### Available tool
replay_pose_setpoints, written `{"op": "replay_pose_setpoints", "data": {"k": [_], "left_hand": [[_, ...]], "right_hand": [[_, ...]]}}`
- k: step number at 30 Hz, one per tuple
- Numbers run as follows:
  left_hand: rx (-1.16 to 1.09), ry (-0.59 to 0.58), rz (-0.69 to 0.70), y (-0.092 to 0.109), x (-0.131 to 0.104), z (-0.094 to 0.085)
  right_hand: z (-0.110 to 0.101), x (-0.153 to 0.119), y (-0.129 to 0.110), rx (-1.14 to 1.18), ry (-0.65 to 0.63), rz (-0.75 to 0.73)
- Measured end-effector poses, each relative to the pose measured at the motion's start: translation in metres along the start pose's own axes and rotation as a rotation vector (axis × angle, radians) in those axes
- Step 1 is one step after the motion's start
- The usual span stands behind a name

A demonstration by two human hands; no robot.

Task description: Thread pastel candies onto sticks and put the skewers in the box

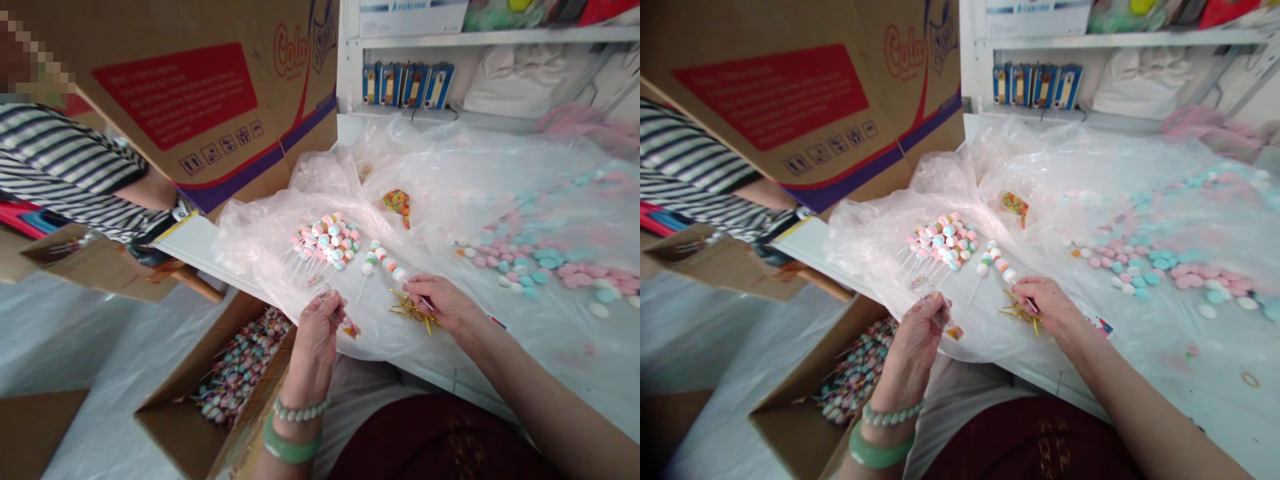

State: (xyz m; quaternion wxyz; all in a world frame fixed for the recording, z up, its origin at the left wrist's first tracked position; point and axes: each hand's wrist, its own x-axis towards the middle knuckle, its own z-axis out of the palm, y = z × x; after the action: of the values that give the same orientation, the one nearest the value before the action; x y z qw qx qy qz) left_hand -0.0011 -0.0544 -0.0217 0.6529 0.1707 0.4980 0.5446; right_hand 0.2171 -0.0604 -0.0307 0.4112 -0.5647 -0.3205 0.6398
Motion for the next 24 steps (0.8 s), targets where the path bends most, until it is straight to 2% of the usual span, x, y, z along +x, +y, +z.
{"op": "replay_pose_setpoints", "data": {"k": [3, 8, 10, 13, 17, 20, 24], "left_hand": [[0.017, 0.034, 0.046, -0.004, -0.004, 0.009], [0.047, 0.078, 0.274, -0.019, -0.012, 0.036], [0.034, 0.059, 0.31, -0.025, -0.014, 0.047], [-0.023, 0.017, 0.228, -0.03, -0.018, 0.057], [0.06, -0.08, 0.028, -0.032, -0.022, 0.054], [0.162, -0.138, -0.01, -0.032, -0.025, 0.047], [0.145, -0.09, 0.019, -0.027, -0.019, 0.04]], "right_hand": [[0.005, -0.018, -0.001, 0.108, -0.126, -0.031], [0.045, -0.047, 0.004, 0.108, -0.133, -0.138], [0.059, -0.05, 0.007, 0.127, -0.11, -0.176], [0.066, -0.046, 0.009, 0.149, 0.024, -0.188], [0.051, -0.036, 0.011, 0.097, 0.16, -0.181], [0.042, -0.031, 0.012, 0.059, 0.198, -0.177], [0.041, -0.029, 0.009, -0.005, 0.159, -0.181]]}}
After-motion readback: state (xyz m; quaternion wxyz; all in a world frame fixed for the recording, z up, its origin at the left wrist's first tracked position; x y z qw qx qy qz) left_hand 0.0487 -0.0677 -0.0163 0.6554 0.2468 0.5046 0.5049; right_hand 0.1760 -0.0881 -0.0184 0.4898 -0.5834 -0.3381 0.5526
